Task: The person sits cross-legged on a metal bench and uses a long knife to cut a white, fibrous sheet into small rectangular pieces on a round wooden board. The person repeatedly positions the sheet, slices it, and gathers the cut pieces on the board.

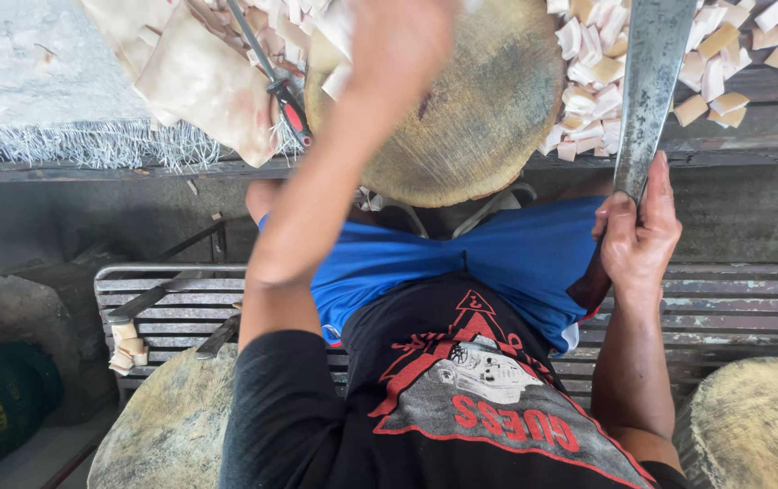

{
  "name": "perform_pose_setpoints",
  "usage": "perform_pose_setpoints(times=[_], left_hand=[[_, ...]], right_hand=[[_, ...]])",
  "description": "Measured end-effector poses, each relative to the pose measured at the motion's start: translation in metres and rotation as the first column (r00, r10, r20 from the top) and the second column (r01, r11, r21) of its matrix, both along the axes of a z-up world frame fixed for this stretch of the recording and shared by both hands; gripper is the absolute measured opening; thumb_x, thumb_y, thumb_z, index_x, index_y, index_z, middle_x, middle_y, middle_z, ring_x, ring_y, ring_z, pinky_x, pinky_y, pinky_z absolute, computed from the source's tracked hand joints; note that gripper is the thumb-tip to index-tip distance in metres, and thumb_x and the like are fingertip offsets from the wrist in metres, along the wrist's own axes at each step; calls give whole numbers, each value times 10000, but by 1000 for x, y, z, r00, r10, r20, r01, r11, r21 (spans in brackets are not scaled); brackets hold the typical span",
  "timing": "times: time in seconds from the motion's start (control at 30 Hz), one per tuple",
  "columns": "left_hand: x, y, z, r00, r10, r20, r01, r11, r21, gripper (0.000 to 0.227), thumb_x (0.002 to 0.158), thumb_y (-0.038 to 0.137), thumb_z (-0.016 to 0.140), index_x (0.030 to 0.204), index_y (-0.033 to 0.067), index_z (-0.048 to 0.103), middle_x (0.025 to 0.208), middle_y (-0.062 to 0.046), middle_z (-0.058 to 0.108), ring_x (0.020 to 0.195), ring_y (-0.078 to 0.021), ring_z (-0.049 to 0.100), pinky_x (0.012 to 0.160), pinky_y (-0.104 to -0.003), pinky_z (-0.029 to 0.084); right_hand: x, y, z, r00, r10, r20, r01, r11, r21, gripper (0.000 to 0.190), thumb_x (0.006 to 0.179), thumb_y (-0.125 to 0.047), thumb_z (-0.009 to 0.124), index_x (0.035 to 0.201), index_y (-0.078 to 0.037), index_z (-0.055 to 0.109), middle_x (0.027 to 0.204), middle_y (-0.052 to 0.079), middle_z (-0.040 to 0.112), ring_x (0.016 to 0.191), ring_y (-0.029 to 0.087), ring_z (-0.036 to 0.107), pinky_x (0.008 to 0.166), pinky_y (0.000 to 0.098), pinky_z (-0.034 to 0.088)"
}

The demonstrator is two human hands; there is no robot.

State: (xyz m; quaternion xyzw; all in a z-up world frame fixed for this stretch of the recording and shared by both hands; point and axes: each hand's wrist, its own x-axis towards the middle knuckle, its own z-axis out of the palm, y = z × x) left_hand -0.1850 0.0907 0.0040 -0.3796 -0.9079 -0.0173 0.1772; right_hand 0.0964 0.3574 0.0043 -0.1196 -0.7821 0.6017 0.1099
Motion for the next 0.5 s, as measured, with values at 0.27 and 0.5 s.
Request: perform_pose_setpoints(times=[0.27, 0.5], left_hand=[[146, -15, -16, 788, -194, 585, 17, 956, 294, 482, 815, 352, 759, 1186, 48, 713, 1215, -125, 628, 1234, -354, 496, 1035, -620, 358], [148, -65, -10, 624, 518, 585, -765, 558, 322, 1026, 821, 491, 844, 1502, -52, 300, 1412, -330, 461, 1281, -496, 431, 1044, -629, 341]], right_hand=[[24, -14, -9, 995, 56, 78, -65, 991, 118, 606, 1092, 50, 480, 1672, -91, 375, 896, 74, 659, 670, 102, 580, 605, 258, 508], [29, -34, -8, 986, 113, 123, -158, 864, 478, 571, 1061, -28, 593, 1603, -70, 419, 919, 201, 707, 783, 277, 694, 724, 367, 577]])
